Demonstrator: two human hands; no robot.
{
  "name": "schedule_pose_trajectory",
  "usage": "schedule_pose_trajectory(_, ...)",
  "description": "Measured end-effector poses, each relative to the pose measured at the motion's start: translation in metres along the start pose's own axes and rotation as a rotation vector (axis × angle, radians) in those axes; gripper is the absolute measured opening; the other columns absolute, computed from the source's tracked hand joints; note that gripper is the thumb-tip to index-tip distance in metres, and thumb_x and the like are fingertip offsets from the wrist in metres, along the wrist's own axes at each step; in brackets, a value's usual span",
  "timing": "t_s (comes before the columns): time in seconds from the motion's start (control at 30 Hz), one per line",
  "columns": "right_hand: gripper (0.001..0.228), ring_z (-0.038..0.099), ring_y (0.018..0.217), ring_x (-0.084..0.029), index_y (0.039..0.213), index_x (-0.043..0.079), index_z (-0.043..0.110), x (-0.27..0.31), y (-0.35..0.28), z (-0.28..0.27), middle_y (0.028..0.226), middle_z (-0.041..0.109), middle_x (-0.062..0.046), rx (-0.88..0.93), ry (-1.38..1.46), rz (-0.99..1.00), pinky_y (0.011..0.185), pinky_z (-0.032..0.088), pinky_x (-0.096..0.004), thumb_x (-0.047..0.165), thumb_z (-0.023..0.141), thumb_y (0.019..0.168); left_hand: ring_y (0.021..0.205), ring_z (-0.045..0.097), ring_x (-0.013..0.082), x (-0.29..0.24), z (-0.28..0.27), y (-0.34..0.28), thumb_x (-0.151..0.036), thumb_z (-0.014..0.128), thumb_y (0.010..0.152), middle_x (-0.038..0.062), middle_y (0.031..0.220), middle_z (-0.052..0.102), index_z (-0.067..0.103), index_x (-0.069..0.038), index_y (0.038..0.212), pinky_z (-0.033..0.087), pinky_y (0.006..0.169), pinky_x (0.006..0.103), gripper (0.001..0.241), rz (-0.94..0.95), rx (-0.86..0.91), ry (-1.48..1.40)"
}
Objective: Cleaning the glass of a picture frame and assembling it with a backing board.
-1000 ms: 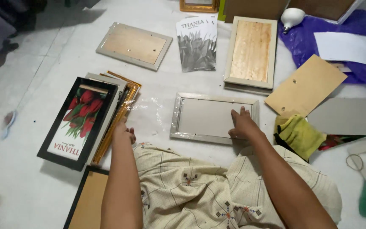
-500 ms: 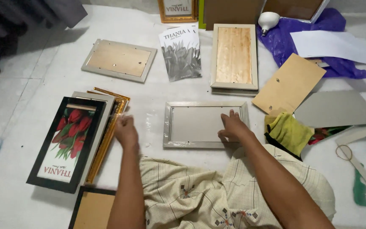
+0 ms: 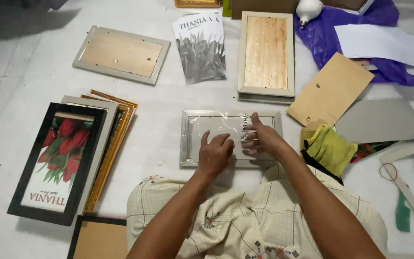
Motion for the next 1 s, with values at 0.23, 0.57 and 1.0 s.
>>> schedule_pose_trajectory(0.23, 0.073, 0.073, 0.083, -0.031, 0.127, -0.01, 0.065, -0.023, 0.033, -0.004, 0.098, 0.071, -0.023, 0.019, -0.108, -0.012, 0.066, 0.06, -0.042, 0.05, 0.079, 0.088, 0.109, 0.072, 0.0166, 0.009, 0.01, 0.002, -0.032, 0.072, 0.094, 0.001, 0.113, 0.074, 0.068, -0.027, 0.096, 0.04, 0.11, 0.0564, 0.007, 0.049, 0.05, -0.1)
schedule_pose_trajectory(0.57, 0.031, 0.074, 0.085, -0.04, 0.088, 0.004, 0.077, -0.068, 0.098, -0.056, 0.081, 0.074, -0.022, -0.268, -0.769, -0.11, 0.068, 0.059, -0.052, 0.033, 0.066, 0.085, 0.119, 0.066, 0.0216, 0.037, 0.017, 0.016, -0.046, 0.071, 0.091, 0.007, 0.119, 0.07, 0.068, -0.018, 0.126, 0.039, 0.112, 0.0563, 0.045, -0.061, 0.115, -0.207)
schedule_pose_trajectory(1.0, 0.049, 0.068, 0.113, -0.051, 0.117, -0.006, 0.075, -0.051, 0.087, -0.073, 0.111, 0.074, -0.032, -0.296, -1.03, 0.147, 0.089, 0.055, -0.062, 0.028, 0.064, 0.083, 0.128, 0.052, 0.0275, 0.133, -0.028, 0.023, -0.033, 0.071, 0.09, 0.002, 0.128, 0.055, 0.063, -0.023, 0.122, 0.037, 0.11, 0.0518, 0.034, -0.895, 0.374, -0.06)
Point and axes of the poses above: each hand's wrist, its own y-axis towards the middle knuckle, its own z-axis out of the palm, x = y × z, the point moved 1 cm from there along y, towards the middle knuckle
